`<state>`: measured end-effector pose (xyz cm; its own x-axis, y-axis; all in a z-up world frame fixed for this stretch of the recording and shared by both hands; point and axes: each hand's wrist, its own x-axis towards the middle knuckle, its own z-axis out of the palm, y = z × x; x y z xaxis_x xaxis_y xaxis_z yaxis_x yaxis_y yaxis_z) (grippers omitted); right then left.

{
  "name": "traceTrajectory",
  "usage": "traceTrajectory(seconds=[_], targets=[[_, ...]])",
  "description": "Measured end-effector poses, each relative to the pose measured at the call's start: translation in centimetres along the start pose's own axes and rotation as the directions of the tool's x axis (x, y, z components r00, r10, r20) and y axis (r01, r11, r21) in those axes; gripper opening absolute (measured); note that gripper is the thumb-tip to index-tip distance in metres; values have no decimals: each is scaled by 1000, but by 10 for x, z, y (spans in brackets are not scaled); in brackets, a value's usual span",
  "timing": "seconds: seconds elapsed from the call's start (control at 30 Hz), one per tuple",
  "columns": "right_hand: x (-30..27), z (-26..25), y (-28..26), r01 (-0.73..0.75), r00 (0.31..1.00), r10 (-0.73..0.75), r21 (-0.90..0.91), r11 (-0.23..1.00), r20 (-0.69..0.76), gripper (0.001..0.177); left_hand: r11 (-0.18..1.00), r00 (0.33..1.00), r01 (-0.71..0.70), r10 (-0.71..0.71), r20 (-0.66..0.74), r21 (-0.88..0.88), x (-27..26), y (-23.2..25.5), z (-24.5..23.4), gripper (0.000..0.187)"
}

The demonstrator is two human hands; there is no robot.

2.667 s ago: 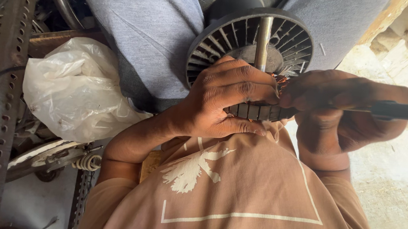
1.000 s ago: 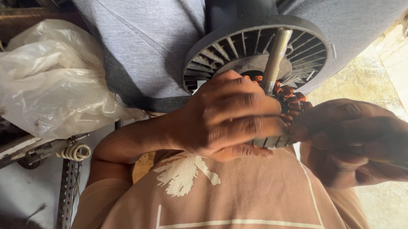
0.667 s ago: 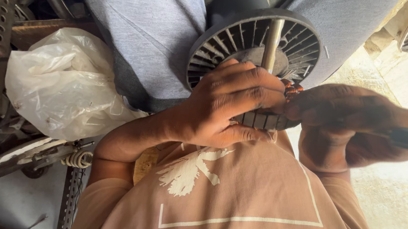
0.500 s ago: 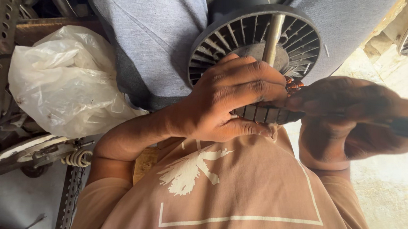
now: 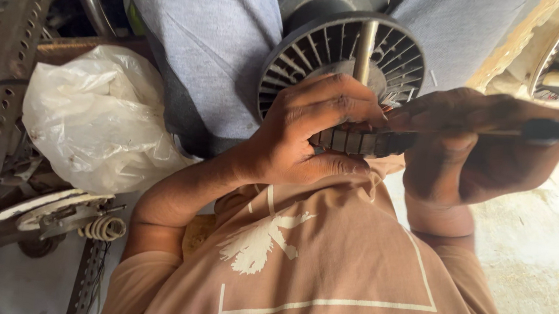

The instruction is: The person sits on the floor and works on a motor armature resting on their lap. They repeatedly insert small white insulating strips into the slots of the copper winding, using orange-handled scissors to trim the strips and a screwdriver to adjust the components.

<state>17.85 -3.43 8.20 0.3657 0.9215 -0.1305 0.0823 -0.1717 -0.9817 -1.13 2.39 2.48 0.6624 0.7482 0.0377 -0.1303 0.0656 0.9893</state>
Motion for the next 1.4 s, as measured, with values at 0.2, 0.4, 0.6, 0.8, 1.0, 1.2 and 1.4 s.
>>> traceTrajectory(seconds=[0.2,0.4,0.6,0.8,1.0,1.2,1.4], targets=[[4,5,-4,134,990,-133,17,991,-34,28,999,999,-41,41,-14,35,-3,-4,4,52],[-6,3,2,145,988,-140,60,988,-70,25,999,999,-48,48,-9,20,-4,-6,6,51],[-4,4,4,195,980,-195,-4,981,-35,22,999,999,-53,53,-8,8,-3,-8,5,52],[-2,11,6,254,962,-253,-5,967,-101,27,998,998,-56,56,-4,11,-4,-8,5,54],[-4,7,-3,148,988,-147,17,989,-36,22,999,999,-50,50,-1,1,-4,-9,5,54],[26,-24,5,224,911,-231,60,973,342,20,997,998,-65,65,8,43,-5,-9,5,55],[-11,7,-10,49,996,-51,-19,999,-77,24,996,997,-67,65,39,55,-5,-9,6,57]])
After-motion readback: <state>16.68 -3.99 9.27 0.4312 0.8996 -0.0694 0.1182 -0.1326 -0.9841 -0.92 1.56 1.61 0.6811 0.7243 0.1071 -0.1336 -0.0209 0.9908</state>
